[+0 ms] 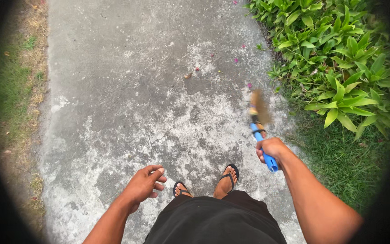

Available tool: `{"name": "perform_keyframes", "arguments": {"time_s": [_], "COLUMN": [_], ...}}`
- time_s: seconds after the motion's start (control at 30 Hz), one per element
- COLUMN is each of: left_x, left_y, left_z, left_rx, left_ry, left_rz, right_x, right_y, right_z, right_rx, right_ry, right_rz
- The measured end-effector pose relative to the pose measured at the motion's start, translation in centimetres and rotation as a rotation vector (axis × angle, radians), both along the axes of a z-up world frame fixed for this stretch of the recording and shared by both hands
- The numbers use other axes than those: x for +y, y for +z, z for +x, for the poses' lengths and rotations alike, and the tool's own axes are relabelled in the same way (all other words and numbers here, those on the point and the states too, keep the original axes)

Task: The person sweeps debris from a concrete walkway into an open drainage grate using a broom.

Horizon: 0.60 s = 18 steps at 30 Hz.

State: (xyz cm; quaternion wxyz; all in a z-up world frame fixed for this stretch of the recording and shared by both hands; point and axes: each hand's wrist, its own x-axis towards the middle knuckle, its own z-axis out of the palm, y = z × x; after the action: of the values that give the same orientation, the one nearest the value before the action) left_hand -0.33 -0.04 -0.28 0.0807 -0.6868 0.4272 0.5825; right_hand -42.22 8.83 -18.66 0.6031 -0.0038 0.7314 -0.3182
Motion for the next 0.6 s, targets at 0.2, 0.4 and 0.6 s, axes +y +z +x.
{"name": "perform_keyframes", "arguments": {"time_s": [0.2, 0.4, 0.6], "left_x": [-0.5, -1.2, -1.7], "left_y": [0.0, 1.1, 1.4], "left_z": [-0.5, -0.8, -2.4], "left_rx": [0.059, 0.196, 0.185], "left_ry": [0.098, 0.296, 0.22], "left_rz": [0.015, 0.024, 0.035], "right_x": [2.1, 4.1, -4.1], "right_y": [6.5, 4.5, -0.4], "right_z": [1.9, 7.2, 9.5], "right_rx": [-0.031, 0.015, -0.381], "right_ry": [0.147, 0.003, -0.166], "right_rz": [-0.057, 0.089, -0.11]}}
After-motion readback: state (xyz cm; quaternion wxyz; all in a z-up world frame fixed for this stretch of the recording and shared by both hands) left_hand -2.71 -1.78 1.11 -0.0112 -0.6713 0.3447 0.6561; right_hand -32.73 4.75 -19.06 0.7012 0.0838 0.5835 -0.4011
